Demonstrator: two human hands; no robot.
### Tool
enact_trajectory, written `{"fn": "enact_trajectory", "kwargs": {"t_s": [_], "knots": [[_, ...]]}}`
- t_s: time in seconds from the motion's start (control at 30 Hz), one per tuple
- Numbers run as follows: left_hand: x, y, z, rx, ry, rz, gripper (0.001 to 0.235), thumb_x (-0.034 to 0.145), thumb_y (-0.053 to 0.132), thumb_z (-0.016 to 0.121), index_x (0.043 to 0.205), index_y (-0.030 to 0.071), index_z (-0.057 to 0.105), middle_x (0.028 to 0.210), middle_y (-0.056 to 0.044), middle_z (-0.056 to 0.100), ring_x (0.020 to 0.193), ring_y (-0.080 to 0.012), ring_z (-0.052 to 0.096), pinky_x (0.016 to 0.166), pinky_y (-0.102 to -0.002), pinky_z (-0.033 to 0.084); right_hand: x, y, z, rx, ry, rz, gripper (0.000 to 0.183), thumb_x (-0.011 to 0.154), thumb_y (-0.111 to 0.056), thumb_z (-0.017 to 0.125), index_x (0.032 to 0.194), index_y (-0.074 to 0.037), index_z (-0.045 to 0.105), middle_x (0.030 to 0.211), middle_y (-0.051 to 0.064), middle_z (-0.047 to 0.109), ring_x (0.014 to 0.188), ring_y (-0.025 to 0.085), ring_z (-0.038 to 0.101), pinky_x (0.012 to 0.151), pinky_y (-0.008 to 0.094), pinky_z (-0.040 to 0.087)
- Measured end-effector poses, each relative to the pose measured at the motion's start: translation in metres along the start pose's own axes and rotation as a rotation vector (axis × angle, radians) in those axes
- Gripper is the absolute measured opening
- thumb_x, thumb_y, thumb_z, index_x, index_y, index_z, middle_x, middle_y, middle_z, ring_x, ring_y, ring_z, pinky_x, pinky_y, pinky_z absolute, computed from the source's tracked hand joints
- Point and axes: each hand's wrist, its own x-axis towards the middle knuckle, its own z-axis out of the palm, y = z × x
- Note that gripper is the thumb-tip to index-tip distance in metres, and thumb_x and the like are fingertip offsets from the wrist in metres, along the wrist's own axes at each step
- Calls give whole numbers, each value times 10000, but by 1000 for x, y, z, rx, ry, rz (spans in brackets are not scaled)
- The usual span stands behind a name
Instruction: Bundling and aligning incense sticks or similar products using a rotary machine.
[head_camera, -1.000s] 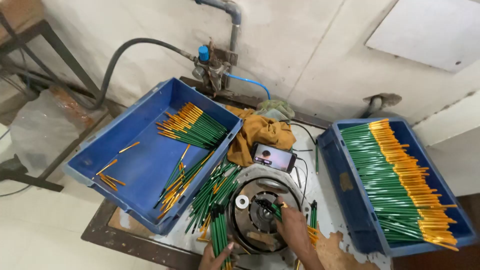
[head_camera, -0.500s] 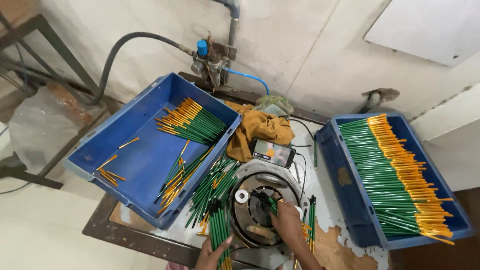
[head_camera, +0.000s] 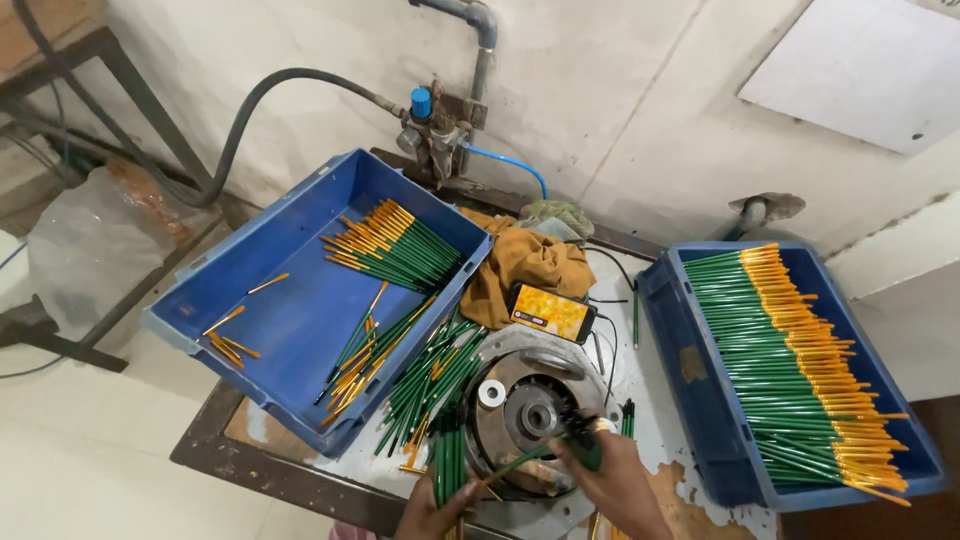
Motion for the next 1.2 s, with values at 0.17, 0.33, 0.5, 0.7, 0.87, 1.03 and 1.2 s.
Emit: {"fn": "enact_trajectory", "kwargs": {"t_s": [0.17,0.33,0.5,0.7,0.87,1.03,1.2], "knots": [[29,-46,-21,-112,214,-197,435,855,175,761,1209,-12,591,920,-173,762,767,-271,736,699,-425,604,9,6,-10,-38,399,-140,295,779,-165,749,1041,-49,680,719,166,712,676,357,735,606,451,544],[46,-87,-24,-117,104,-194,518,851,202,773,1286,4,575,999,-182,782,922,-264,766,774,-425,612,64,100,70,-398,228,-222,294,821,-197,793,1008,-46,624,821,218,694,823,437,680,717,501,531],[46,-130,-45,-7,201,-4,567,848,164,771,1358,13,576,976,-182,784,849,-285,768,763,-406,610,56,53,49,-332,166,-227,676,766,-130,769,1389,-51,518,823,223,688,775,445,669,689,522,516],[26,-7,-1,-161,411,-291,628,899,186,717,1445,160,408,920,-232,762,634,-343,695,626,-487,585,69,102,92,-324,276,-229,626,762,-149,793,1333,-40,559,811,229,679,765,432,667,689,516,521],[35,-75,-32,-71,326,-114,562,897,174,733,1409,65,531,1037,-209,782,860,-297,736,789,-436,578,71,118,98,-287,259,-293,492,749,-127,798,1178,-13,584,830,225,679,786,438,661,688,514,521],[40,-85,-41,66,168,-158,564,846,197,788,1341,-8,611,1100,-186,788,1002,-297,785,888,-442,609,53,68,69,-218,324,-305,538,725,-114,806,1214,13,620,834,246,685,790,450,669,689,510,521],[6,-31,15,53,242,-79,635,788,136,843,1357,8,590,982,-270,771,772,-341,758,704,-469,611,2,-25,25,161,-100,-443,377,880,-259,809,1124,-2,682,978,193,768,899,321,778,777,404,583]]}}
